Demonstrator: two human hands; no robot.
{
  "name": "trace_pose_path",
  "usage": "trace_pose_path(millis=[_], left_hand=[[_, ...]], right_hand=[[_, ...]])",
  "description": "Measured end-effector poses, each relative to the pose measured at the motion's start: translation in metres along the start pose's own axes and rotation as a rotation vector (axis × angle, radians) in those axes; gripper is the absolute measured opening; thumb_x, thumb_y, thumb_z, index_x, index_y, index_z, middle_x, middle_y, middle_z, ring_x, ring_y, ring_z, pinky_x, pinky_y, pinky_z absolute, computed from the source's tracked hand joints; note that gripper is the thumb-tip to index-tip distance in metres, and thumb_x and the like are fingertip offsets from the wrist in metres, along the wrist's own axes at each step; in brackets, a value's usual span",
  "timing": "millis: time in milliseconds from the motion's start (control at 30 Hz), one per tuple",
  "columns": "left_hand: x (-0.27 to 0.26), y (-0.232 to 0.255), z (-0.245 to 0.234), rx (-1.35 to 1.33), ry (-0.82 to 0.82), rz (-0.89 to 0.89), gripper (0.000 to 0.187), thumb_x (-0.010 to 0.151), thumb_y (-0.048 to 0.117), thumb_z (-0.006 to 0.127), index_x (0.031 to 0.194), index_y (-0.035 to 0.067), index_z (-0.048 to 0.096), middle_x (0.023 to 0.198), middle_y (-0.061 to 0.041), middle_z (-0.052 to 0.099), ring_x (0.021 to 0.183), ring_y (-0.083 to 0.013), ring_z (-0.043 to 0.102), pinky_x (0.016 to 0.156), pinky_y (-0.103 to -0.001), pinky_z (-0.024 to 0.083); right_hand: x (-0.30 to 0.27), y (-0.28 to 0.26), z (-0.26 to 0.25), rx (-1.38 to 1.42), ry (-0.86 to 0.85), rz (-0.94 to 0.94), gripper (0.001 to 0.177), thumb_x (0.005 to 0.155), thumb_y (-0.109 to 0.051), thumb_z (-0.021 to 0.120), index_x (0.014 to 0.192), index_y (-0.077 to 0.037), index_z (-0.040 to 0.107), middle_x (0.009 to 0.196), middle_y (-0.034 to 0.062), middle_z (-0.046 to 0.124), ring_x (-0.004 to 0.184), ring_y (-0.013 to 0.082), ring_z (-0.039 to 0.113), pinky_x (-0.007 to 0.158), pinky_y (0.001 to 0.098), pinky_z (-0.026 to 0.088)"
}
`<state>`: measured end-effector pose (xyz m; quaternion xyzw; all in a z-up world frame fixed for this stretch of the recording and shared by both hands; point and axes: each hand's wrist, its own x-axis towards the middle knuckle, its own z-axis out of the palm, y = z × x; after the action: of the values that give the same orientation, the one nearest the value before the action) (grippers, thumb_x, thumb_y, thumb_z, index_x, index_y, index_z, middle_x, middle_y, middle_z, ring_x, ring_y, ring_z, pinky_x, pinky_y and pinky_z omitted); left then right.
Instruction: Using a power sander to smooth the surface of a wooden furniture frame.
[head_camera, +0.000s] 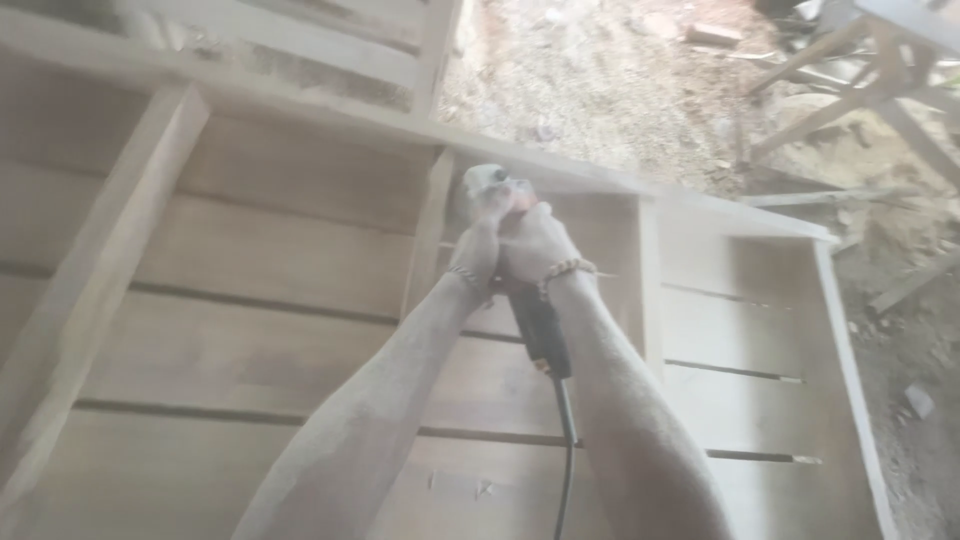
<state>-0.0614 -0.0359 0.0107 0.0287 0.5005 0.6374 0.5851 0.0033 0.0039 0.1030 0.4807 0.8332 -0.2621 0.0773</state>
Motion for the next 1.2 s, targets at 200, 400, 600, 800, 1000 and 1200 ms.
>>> trace_pose_path(millis=[200,400,600,800,1000,1200], left_hand=[[0.009,-0.021,0.041,-0.011,-0.01,-0.032,0.101,0.078,0.072,0.059,0.147,-0.001,0.047,0.143,-0.026,0.053,0.125,-0.0422,0.058,0.089,-0.054,0.055],[0.036,-0.055,0.093,-0.015,-0.127,-0.131,0.105,0.078,0.069,0.065,0.148,-0.005,0.041,0.144,-0.026,0.049,0.125,-0.0399,0.059,0.091,-0.057,0.058],[0.034,-0.047,0.057,-0.112,-0.14,-0.032,0.075,0.078,0.066,0.068,0.129,0.011,0.066,0.121,-0.013,0.067,0.101,-0.0286,0.067,0.074,-0.049,0.058],[0.024,-0.03,0.033,-0.175,-0.087,0.05,0.08,0.076,0.067,0.067,0.132,0.009,0.061,0.123,-0.015,0.067,0.103,-0.0309,0.071,0.076,-0.05,0.061],[0.036,-0.053,0.081,-0.052,-0.128,-0.024,0.096,0.082,0.069,0.063,0.144,-0.002,0.046,0.134,-0.023,0.059,0.117,-0.036,0.065,0.086,-0.048,0.059],[0.042,-0.059,0.117,0.08,-0.226,-0.144,0.099,0.077,0.069,0.065,0.144,-0.002,0.05,0.136,-0.023,0.06,0.118,-0.0314,0.066,0.089,-0.042,0.058]], right_hand=[[0.008,0.051,-0.004,0.004,0.002,0.073,0.049,0.094,-0.037,0.066,0.123,0.002,0.059,0.115,0.0215,0.068,0.101,0.0279,0.073,0.085,0.0365,0.062],[0.054,0.162,0.002,-0.134,0.106,-0.136,0.033,0.096,-0.029,0.062,0.116,-0.004,0.071,0.106,0.017,0.076,0.093,0.0257,0.076,0.081,0.0347,0.06],[0.041,0.116,0.012,0.193,0.171,-0.058,0.044,0.088,-0.04,0.07,0.113,-0.004,0.07,0.102,0.0155,0.076,0.093,0.0233,0.078,0.083,0.0351,0.063],[-0.006,0.045,-0.019,0.209,-0.03,0.126,0.05,0.095,-0.033,0.064,0.129,0.001,0.048,0.124,0.0225,0.063,0.109,0.0311,0.072,0.085,0.0385,0.063],[0.028,0.126,-0.005,0.15,0.158,-0.022,0.038,0.087,-0.028,0.068,0.111,0.002,0.068,0.102,0.0175,0.077,0.093,0.0229,0.079,0.081,0.0319,0.062],[0.007,0.149,-0.036,0.33,0.119,0.242,0.039,0.08,-0.028,0.075,0.101,0.004,0.076,0.093,0.0198,0.079,0.086,0.0269,0.079,0.076,0.0403,0.062]])
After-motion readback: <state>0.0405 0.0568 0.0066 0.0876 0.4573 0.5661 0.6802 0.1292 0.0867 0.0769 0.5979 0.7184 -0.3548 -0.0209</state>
